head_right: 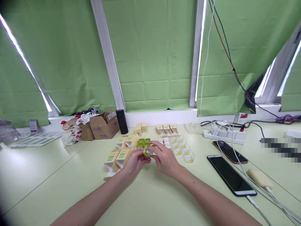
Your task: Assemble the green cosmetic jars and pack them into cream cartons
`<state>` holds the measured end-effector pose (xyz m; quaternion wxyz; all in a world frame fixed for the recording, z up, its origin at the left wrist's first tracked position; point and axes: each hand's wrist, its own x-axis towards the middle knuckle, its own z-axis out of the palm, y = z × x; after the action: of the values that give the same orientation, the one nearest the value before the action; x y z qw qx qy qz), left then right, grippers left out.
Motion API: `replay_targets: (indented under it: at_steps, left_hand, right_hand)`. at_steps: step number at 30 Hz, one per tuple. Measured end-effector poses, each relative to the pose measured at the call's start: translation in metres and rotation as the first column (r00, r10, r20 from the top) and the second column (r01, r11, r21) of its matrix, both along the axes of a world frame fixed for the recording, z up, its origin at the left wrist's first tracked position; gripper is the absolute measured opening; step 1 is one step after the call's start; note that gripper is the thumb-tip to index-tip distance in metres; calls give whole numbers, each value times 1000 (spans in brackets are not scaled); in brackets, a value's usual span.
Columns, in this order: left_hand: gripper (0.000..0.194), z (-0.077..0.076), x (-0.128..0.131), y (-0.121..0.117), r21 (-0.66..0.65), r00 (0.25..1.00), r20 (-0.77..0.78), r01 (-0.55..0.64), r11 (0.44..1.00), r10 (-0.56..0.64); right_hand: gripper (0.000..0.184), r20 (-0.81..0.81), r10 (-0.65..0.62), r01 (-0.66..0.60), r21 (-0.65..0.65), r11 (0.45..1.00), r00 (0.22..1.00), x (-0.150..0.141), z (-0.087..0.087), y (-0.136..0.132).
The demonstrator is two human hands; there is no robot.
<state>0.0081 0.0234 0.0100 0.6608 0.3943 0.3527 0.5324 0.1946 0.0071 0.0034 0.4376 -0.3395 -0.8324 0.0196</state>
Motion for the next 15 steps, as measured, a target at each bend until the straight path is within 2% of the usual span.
replay_targets:
  at_steps: [4, 7, 9, 11, 15]
  left_hand:
    - [18, -1, -1, -2, 33, 998, -16, 63, 997, -63]
    - [30, 0, -1, -5, 61, 993, -55, 110, 992, -106]
    - [40, 0, 0, -6, 74, 990, -86, 120, 990, -113]
    - [48, 0, 0, -6, 88, 988, -109, 118, 989, -108]
    - [52, -1, -2, -3, 114, 989, -129, 89, 990, -74]
  right_hand:
    - [35, -167, 77, -98, -121, 988, 983, 2, 0, 0]
    - [29, -378, 98, -209, -265, 941, 921, 0, 2, 0]
    - [28, -547, 85, -323, -356, 877, 833, -1, 2, 2]
    - [35, -700, 43, -448, -408, 796, 713, -2, 1, 4]
    - [45, -858, -73, -633, -429, 645, 508, 1, -1, 7]
